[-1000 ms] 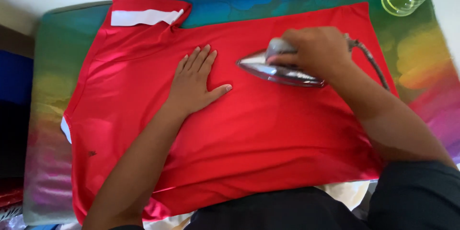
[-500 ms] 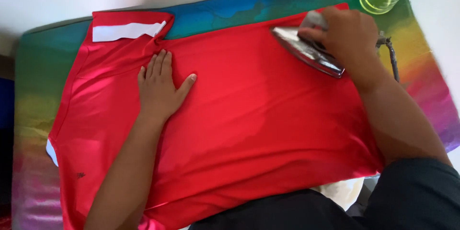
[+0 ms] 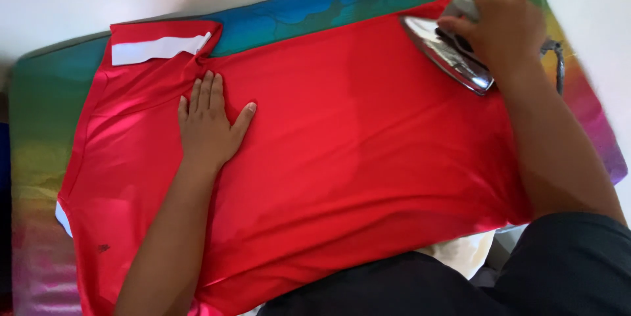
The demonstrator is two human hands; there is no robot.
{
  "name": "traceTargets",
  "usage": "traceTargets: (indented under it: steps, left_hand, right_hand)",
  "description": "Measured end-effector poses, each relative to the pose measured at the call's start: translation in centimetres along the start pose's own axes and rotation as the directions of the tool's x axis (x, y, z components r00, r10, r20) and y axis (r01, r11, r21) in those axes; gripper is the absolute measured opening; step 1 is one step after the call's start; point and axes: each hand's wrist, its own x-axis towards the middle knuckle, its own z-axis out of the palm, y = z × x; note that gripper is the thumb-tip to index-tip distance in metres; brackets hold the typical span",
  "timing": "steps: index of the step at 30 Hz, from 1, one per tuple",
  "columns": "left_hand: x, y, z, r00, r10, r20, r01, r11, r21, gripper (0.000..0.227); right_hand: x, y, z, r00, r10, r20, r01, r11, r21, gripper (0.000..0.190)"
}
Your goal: Ironing a red sports jersey on a flat surface using a handheld iron.
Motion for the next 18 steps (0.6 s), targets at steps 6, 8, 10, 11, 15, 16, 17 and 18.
traceTargets:
  steps: [6, 8, 10, 11, 15, 16, 17, 18]
  left_hand:
    - [0.0, 0.2, -0.1, 1.0, -0.02, 0.022, 0.02, 1.0, 0.012, 0.092]
    - [0.0, 0.3, -0.2, 0.999, -0.023, 0.026, 0.023, 1.0, 0.007, 0.091]
    - [0.0, 0.4, -0.2, 0.999, -0.027, 0.028, 0.027, 1.0, 0.004, 0.09]
    - [0.0, 0.3, -0.2, 1.0, -0.02, 0.018, 0.02, 1.0, 0.003, 0.09]
    - [0.0, 0.4, -0.3, 0.999, -0.016, 0.037, 0.016, 1.0, 0.007, 0.09]
    - [0.1, 0.3, -0.6, 0.999, -0.016, 0.032, 0.016, 1.0, 0.009, 0.09]
    - [0.2, 0.3, -0.9, 0.995, -0.021, 0.1, 0.018, 0.999, 0.03, 0.092]
    - [0.2, 0.3, -1.2, 0.985, -0.03, 0.17, 0.022, 0.999, 0.047, 0.094]
  right_hand:
    - [-0.9, 3.1, 0.1, 0.975, 0.202, 0.092, -0.206, 0.978, 0.043, 0.069]
    - [-1.1, 5.5, 1.7, 0.966, 0.236, 0.104, -0.237, 0.972, -0.008, 0.075]
    - [-1.4, 7.7, 3.4, 0.956, 0.269, 0.113, -0.264, 0.963, -0.056, 0.08]
    - [-1.7, 8.7, 4.2, 0.95, 0.295, 0.1, -0.282, 0.951, -0.126, 0.083]
    - [-3.0, 12.8, 6.7, 0.932, 0.354, 0.076, -0.346, 0.933, -0.101, 0.089]
    - [-3.5, 13.5, 7.5, 0.932, 0.354, 0.073, -0.347, 0.933, -0.097, 0.089]
    - [-4.0, 14.2, 8.3, 0.939, 0.341, 0.031, -0.34, 0.94, -0.033, 0.079]
    - [-4.4, 15.0, 9.0, 0.945, 0.327, -0.011, -0.326, 0.945, 0.027, 0.071]
